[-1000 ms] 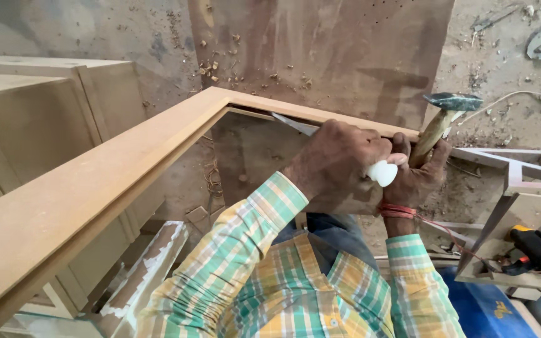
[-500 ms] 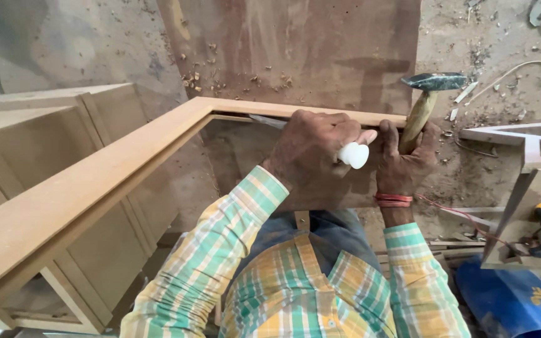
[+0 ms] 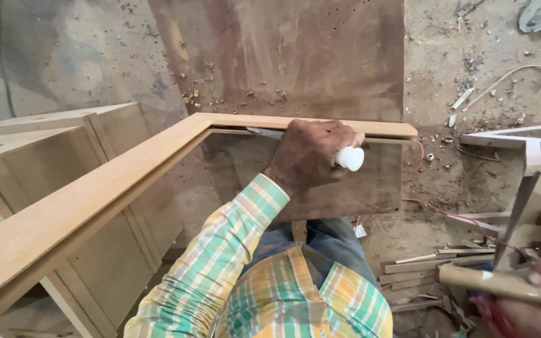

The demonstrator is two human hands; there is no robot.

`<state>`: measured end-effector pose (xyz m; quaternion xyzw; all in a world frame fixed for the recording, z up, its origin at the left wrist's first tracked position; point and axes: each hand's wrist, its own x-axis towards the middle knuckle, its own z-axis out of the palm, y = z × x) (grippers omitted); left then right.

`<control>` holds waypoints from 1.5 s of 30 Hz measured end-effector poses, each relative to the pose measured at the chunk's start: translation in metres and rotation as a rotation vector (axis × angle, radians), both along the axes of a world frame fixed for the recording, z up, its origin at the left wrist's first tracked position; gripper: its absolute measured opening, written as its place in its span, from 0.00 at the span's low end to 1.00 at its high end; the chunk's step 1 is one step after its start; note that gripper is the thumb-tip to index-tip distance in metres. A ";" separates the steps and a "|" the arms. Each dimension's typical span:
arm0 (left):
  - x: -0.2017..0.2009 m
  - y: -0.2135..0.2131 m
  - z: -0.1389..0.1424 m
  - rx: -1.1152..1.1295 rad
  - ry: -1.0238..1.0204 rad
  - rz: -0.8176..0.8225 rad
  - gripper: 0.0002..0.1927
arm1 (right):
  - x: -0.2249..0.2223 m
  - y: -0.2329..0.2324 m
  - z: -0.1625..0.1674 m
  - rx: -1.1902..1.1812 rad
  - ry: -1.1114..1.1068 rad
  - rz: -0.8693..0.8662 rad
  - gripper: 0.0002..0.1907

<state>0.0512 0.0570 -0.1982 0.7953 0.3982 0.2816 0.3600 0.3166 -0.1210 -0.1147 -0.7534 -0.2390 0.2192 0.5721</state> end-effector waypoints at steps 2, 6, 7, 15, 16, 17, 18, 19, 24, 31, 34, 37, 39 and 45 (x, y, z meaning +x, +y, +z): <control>-0.001 0.000 0.001 0.001 -0.009 0.015 0.12 | -0.039 0.004 -0.005 0.122 0.031 -0.085 0.07; -0.003 0.003 0.009 -0.015 0.030 -0.012 0.14 | -0.124 0.010 -0.063 -0.269 -0.079 0.685 0.07; -0.003 0.005 0.011 -0.024 0.051 -0.013 0.15 | -0.124 0.007 -0.076 -0.298 -0.400 0.860 0.07; 0.008 0.005 0.011 0.014 0.082 -0.015 0.11 | 0.049 -0.040 -0.025 -0.060 0.048 0.070 0.10; 0.008 0.004 0.010 0.003 0.082 0.002 0.10 | 0.041 -0.033 -0.014 0.007 0.040 0.011 0.10; 0.008 0.004 0.010 -0.009 0.080 0.015 0.10 | 0.020 -0.025 -0.009 0.081 0.039 -0.050 0.10; 0.008 0.004 0.009 -0.016 0.089 0.006 0.10 | -0.011 -0.014 -0.010 0.100 0.080 -0.058 0.10; 0.007 0.005 0.009 -0.018 0.099 0.002 0.10 | -0.042 -0.004 -0.015 0.098 0.129 -0.053 0.11; 0.009 0.009 0.012 0.046 0.201 -0.033 0.10 | -0.128 -0.007 -0.094 -0.346 0.316 0.563 0.14; 0.007 0.007 0.009 0.050 0.159 -0.019 0.12 | 0.051 -0.063 -0.071 0.168 0.195 0.246 0.14; 0.002 0.004 0.003 0.036 0.127 0.015 0.12 | 0.006 -0.036 -0.044 0.697 0.798 0.113 0.14; 0.000 0.003 -0.001 0.051 0.103 0.019 0.11 | -0.095 -0.012 -0.064 0.205 0.602 0.280 0.14; -0.001 0.003 -0.003 0.056 0.104 0.019 0.09 | -0.137 -0.010 -0.096 -0.329 0.348 0.581 0.14; -0.009 0.008 -0.007 0.110 0.156 0.045 0.06 | -0.003 -0.037 -0.101 -0.265 -0.005 0.349 0.15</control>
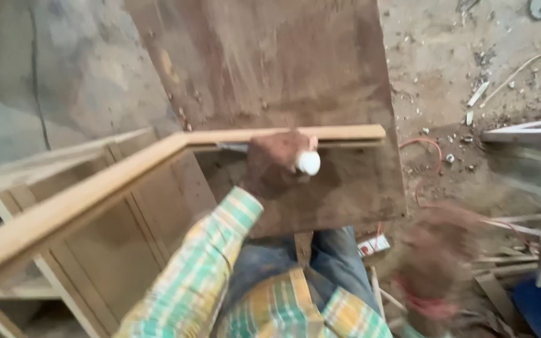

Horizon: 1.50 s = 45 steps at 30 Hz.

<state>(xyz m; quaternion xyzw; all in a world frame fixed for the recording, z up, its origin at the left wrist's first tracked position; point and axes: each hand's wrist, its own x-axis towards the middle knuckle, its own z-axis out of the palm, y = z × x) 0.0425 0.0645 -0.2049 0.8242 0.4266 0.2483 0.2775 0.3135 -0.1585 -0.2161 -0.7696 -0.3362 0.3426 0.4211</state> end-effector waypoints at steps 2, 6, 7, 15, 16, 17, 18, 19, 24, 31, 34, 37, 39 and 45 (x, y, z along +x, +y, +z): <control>-0.002 -0.001 -0.001 0.017 -0.027 0.004 0.06 | 0.031 0.011 0.036 0.309 0.174 -0.104 0.16; -0.003 -0.007 0.000 -0.028 -0.056 0.045 0.06 | -0.054 0.059 0.069 0.640 1.011 -0.281 0.17; -0.003 -0.008 0.001 -0.030 -0.049 0.041 0.06 | -0.091 0.067 0.061 0.404 0.758 -0.144 0.17; -0.005 -0.002 0.008 0.000 -0.019 0.084 0.12 | -0.046 0.011 -0.022 0.385 -0.326 0.374 0.20; -0.005 -0.002 0.008 -0.001 -0.005 0.091 0.13 | -0.031 0.000 -0.028 0.517 0.224 0.224 0.18; -0.005 -0.002 0.007 -0.008 0.012 0.108 0.14 | -0.026 -0.005 -0.028 0.615 0.784 0.077 0.16; -0.005 -0.002 0.007 0.005 -0.001 0.109 0.13 | -0.027 -0.007 -0.026 0.663 1.357 -0.082 0.14; -0.006 -0.002 0.007 0.018 -0.017 0.109 0.12 | -0.037 -0.005 -0.024 0.474 1.174 0.001 0.14; -0.016 0.002 0.004 0.049 -0.009 0.058 0.09 | -0.117 0.042 -0.004 -0.343 0.146 0.321 0.15; -0.021 0.001 0.005 -0.009 0.021 0.040 0.09 | -0.086 0.116 0.002 0.095 -0.339 0.085 0.33; -0.024 0.002 0.005 -0.014 0.035 0.041 0.09 | -0.085 0.140 -0.012 0.068 -0.052 -0.047 0.35; -0.030 0.006 0.002 -0.069 0.098 0.010 0.12 | -0.093 0.154 -0.022 -0.094 0.050 -0.124 0.29; -0.034 0.011 0.002 -0.132 0.144 -0.007 0.13 | -0.097 0.157 -0.024 -0.086 0.124 -0.132 0.24; -0.036 0.017 0.023 -0.199 0.293 0.017 0.10 | -0.097 0.157 -0.028 -0.057 0.224 -0.134 0.18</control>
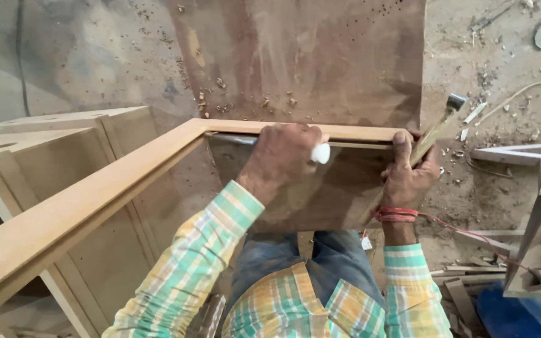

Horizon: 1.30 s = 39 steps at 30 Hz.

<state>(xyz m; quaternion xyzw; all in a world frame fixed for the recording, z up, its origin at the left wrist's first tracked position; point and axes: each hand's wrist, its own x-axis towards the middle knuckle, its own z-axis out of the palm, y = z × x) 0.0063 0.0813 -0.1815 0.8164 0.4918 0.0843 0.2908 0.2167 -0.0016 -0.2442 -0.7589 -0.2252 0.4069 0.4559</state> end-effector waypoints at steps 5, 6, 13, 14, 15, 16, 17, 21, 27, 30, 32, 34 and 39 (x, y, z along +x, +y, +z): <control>0.020 -0.028 0.051 -0.065 -0.098 0.164 0.11 | -0.007 0.002 0.000 0.038 0.021 -0.013 0.16; 0.023 -0.037 0.057 -0.269 -0.162 0.152 0.13 | -0.009 0.002 0.001 0.045 0.024 -0.007 0.17; 0.010 -0.062 0.049 -0.171 -0.205 0.176 0.13 | -0.008 -0.001 0.002 -0.016 -0.041 0.049 0.18; 0.008 -0.061 0.045 -0.169 -0.235 0.175 0.14 | -0.007 -0.002 0.000 -0.020 -0.046 0.047 0.18; 0.008 -0.059 0.043 -0.168 -0.263 0.178 0.15 | -0.006 -0.003 -0.001 -0.026 -0.051 0.049 0.18; 0.008 -0.057 0.042 -0.123 -0.299 0.179 0.17 | -0.005 -0.004 -0.003 -0.027 -0.055 0.051 0.19; 0.009 -0.053 0.040 -0.072 -0.336 0.176 0.18 | -0.004 -0.005 -0.004 -0.007 -0.062 0.074 0.19; 0.015 -0.034 0.035 0.088 -0.424 0.179 0.20 | -0.003 -0.006 -0.008 0.092 -0.154 0.184 0.18; 0.020 -0.013 0.018 0.114 -0.499 0.265 0.14 | -0.003 -0.003 -0.010 0.023 -0.166 0.139 0.17; 0.026 -0.012 0.006 0.054 -0.498 0.266 0.15 | -0.003 -0.002 -0.010 0.060 -0.166 0.155 0.16; 0.030 -0.014 -0.001 0.069 -0.492 0.268 0.14 | -0.004 -0.002 -0.011 0.119 -0.157 0.185 0.16; 0.032 -0.016 -0.008 0.077 -0.466 0.262 0.15 | -0.005 -0.002 -0.012 0.178 -0.146 0.220 0.15; 0.030 -0.015 -0.022 0.114 -0.404 0.210 0.17 | -0.005 -0.001 -0.010 0.063 -0.193 0.155 0.17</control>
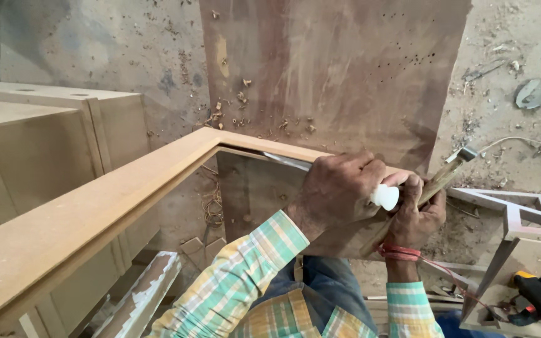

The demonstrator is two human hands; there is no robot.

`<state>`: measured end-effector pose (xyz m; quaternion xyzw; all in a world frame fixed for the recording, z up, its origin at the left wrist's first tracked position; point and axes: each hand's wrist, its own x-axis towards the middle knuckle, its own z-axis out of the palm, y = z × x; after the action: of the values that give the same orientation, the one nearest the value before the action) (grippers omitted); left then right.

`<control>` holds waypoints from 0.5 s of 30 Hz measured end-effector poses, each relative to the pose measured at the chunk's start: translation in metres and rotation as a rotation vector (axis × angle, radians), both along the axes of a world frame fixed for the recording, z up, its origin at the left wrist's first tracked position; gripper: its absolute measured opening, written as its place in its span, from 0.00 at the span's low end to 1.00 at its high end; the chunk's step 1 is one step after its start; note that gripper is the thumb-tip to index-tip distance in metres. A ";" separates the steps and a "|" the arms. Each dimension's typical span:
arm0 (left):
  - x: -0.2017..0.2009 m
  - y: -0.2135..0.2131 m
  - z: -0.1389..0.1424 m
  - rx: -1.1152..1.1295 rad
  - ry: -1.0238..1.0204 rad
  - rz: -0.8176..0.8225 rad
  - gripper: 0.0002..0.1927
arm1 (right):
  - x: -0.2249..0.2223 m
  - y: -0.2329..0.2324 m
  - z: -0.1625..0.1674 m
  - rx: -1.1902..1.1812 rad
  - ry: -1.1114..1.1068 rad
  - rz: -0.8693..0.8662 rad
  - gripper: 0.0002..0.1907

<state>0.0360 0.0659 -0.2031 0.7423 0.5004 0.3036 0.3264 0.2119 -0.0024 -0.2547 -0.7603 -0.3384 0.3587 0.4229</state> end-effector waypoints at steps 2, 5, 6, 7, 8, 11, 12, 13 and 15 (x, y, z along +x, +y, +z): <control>-0.003 0.001 -0.004 0.059 0.016 -0.009 0.16 | 0.001 -0.001 0.001 -0.037 0.001 -0.015 0.17; -0.007 0.000 -0.008 0.059 0.014 -0.015 0.13 | 0.000 -0.002 0.001 -0.072 0.050 -0.042 0.17; -0.009 -0.001 -0.009 0.046 0.008 -0.018 0.16 | -0.001 -0.003 0.001 -0.062 0.049 -0.045 0.18; -0.011 -0.001 -0.009 0.076 0.005 -0.022 0.16 | -0.002 -0.003 0.001 -0.052 0.048 -0.051 0.18; -0.013 -0.002 -0.009 0.098 0.002 -0.021 0.16 | -0.004 -0.003 0.001 -0.058 0.052 -0.057 0.18; -0.018 -0.005 -0.007 0.083 0.008 -0.027 0.18 | -0.006 -0.001 0.005 -0.074 0.068 -0.070 0.20; -0.019 -0.005 -0.006 0.071 0.006 -0.042 0.18 | -0.005 0.000 0.007 -0.081 0.069 -0.087 0.20; -0.020 -0.005 -0.005 0.071 -0.013 -0.044 0.17 | -0.005 0.001 0.008 -0.093 0.072 -0.099 0.20; -0.023 -0.005 -0.002 0.070 -0.043 -0.039 0.16 | -0.003 0.002 0.009 -0.121 0.057 -0.092 0.21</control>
<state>0.0134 0.0608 -0.2056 0.7562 0.4677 0.3305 0.3166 0.2092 -0.0005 -0.2456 -0.7885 -0.2687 0.3804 0.4017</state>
